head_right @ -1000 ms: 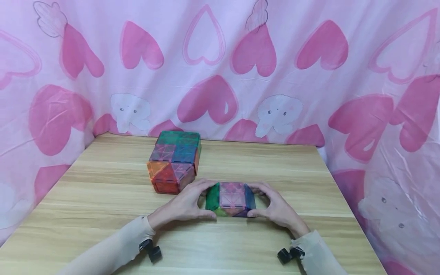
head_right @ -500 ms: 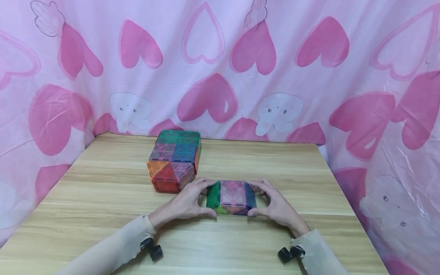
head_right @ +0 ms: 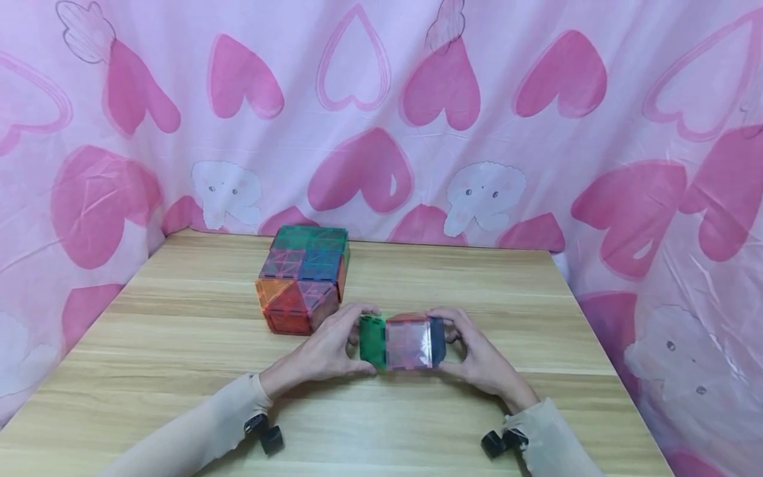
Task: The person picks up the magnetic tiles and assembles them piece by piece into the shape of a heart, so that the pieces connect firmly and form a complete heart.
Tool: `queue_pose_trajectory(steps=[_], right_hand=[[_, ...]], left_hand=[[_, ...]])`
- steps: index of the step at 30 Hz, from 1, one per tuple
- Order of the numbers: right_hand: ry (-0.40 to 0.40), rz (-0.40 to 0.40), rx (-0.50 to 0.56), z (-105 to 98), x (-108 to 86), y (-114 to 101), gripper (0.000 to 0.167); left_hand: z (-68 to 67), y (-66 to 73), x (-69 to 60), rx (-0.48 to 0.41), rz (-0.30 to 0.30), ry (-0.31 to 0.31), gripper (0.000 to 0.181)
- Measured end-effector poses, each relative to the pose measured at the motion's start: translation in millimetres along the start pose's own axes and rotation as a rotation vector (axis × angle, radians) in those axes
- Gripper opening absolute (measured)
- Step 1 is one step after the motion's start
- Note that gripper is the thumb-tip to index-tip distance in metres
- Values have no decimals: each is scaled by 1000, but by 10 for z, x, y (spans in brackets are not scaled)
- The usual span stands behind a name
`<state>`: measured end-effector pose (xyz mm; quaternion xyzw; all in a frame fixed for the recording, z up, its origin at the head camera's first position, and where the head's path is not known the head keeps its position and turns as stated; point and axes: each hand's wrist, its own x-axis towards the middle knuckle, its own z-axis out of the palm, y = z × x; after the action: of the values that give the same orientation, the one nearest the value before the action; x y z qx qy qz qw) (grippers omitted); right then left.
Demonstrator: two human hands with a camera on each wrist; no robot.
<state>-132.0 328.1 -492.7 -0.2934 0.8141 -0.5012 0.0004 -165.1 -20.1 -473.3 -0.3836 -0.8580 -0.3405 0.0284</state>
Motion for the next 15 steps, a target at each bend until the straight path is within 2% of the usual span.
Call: queue_pose_trajectory(steps=[4,8,12,15], right_hand=[[-11,5,23,9,-16,10,104],[-57,23,-10,4,-23,6,117],[-104,36,-32,-11,-14,-4,128],[-101,82,-36,-16,-10,-14,131]], left_hand=[[-10,75,9,-1,-6,-3,107],[1,110,-12,-23,-42,-6,96],[13,102,-20,-32,-30,-29,83],[-16,114,-19,-20,-19,-60,76]])
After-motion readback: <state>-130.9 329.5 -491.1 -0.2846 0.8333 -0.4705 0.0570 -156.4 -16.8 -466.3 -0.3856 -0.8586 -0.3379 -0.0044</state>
